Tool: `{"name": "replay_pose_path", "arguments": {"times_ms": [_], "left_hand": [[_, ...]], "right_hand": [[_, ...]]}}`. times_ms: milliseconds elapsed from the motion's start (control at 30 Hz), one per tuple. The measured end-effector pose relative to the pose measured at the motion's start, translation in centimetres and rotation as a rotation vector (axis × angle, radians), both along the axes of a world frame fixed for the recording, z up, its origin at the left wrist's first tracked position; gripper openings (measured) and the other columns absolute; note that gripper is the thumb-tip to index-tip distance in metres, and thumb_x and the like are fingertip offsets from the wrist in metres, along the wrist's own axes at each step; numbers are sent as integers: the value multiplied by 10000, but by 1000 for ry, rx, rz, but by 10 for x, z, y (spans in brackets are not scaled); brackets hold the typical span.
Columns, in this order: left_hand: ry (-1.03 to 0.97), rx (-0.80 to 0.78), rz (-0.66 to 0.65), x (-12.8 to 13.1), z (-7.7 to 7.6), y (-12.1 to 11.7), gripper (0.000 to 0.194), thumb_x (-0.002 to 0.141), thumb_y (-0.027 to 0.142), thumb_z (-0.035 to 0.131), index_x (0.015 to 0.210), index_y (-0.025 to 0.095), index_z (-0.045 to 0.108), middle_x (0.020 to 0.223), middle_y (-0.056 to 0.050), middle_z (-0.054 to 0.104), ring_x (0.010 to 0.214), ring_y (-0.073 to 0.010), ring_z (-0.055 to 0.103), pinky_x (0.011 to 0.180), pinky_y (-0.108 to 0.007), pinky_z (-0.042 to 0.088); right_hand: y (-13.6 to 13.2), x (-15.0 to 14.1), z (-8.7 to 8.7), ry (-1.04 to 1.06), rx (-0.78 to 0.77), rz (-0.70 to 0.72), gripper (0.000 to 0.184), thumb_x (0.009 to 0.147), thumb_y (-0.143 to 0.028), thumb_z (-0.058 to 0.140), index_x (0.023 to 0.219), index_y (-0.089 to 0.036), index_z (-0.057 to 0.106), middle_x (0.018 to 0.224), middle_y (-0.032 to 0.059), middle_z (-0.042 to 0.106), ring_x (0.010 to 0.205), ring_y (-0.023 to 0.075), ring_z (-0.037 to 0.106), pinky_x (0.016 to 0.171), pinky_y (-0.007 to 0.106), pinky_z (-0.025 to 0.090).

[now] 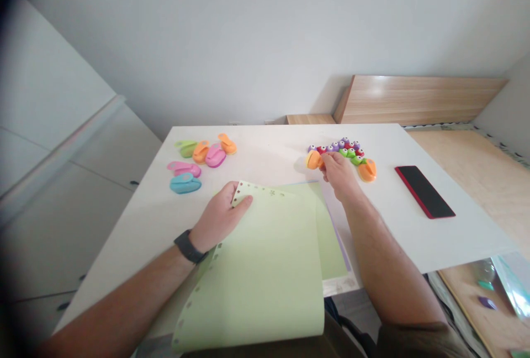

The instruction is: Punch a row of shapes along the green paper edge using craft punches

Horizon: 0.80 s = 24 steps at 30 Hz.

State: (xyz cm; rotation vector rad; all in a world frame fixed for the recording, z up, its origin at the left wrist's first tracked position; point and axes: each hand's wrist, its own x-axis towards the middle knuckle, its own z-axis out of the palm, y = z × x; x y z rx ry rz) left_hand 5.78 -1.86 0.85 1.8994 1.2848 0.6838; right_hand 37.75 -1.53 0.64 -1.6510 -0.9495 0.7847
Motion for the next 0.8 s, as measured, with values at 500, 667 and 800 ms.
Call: {"name": "replay_pose_path", "arguments": {"times_ms": [500,667,800], "left_hand": [[-16,-37,3,2,5,0,157,908,368,537,980,228,536,919,12,659,854,-187,616,751,-306,420],[-8,-25,6,1,5,0,168,906,376,529,972,222,534,917,-1,662,851,-198,615,746,-311,419],[-7,-22,1,1,6,-1,172,907,378,523,969,219,536,909,-5,666,847,-202,619,745,-312,422]], "right_hand": [[-9,-11,14,293,50,131,186,829,-350,574,723,-202,538,560,-38,378,488,93,324,411,226,270],[-9,-13,17,311,47,151,186,825,-352,564,717,-208,516,570,-33,384,495,100,329,418,238,274],[-10,-16,19,270,17,176,195,825,-384,545,724,-223,500,566,-33,383,492,109,328,421,252,291]]}}
